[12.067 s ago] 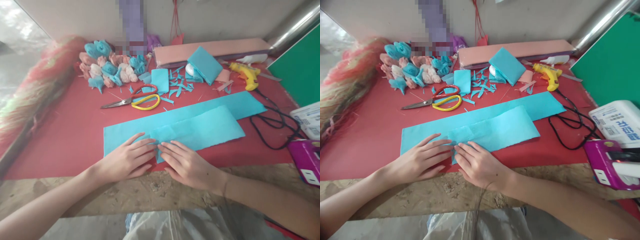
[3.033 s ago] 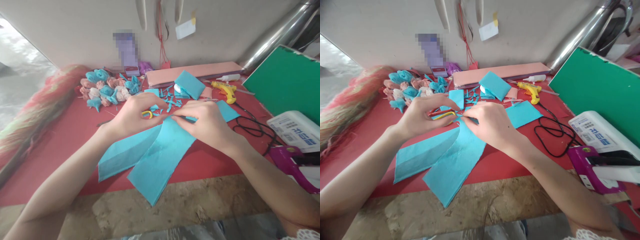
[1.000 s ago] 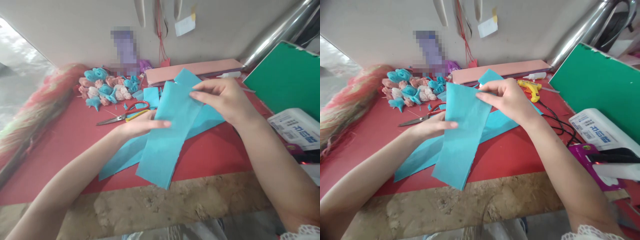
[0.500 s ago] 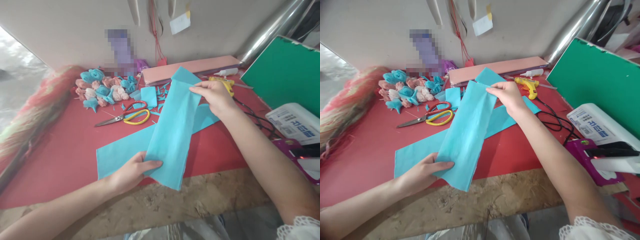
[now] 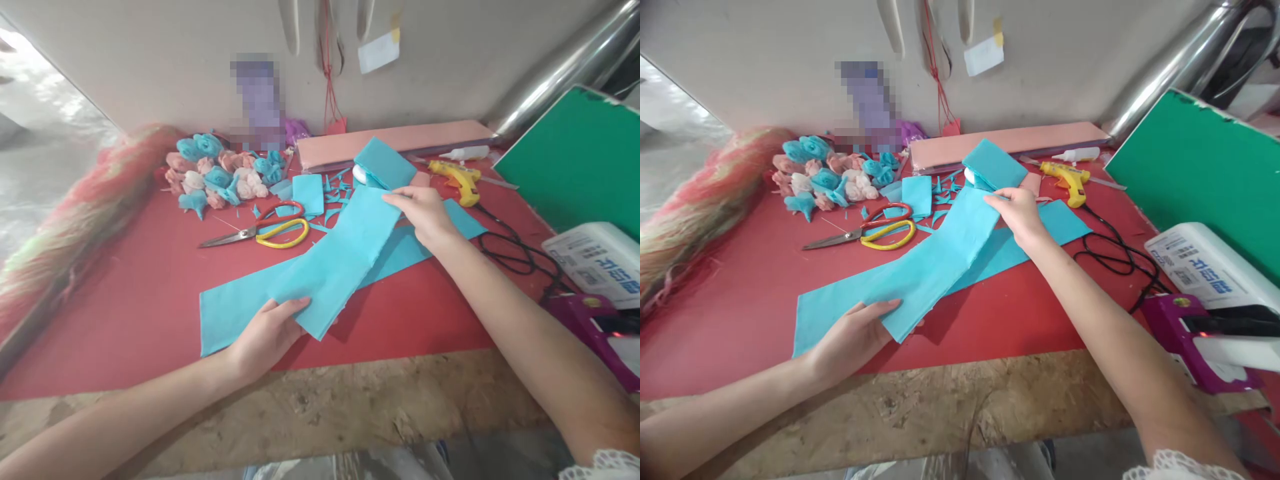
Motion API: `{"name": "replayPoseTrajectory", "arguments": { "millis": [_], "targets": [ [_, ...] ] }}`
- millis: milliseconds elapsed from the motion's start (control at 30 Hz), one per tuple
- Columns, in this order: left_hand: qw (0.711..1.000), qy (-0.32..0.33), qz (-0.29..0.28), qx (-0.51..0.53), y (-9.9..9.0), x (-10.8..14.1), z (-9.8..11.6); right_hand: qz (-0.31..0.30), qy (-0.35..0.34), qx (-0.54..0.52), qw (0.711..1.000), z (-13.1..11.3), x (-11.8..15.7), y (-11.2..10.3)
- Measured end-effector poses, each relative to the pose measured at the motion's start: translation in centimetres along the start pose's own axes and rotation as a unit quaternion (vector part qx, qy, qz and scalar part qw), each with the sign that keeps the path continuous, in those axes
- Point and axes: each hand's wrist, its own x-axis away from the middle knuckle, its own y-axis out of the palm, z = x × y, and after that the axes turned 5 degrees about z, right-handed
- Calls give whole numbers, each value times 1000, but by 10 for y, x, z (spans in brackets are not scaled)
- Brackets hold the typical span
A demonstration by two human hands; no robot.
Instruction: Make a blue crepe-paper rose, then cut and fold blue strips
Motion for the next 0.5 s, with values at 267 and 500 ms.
{"name": "replayPoseTrajectory", "arguments": {
  "millis": [267,500],
  "targets": [
    [999,-6,-34,-2,-4,-6,1,7,-131,51,990,-25,55,13],
    [999,16,-50,-1,-4,-6,-5,-191,-478,86,853,-19,146,21]
  ]
}}
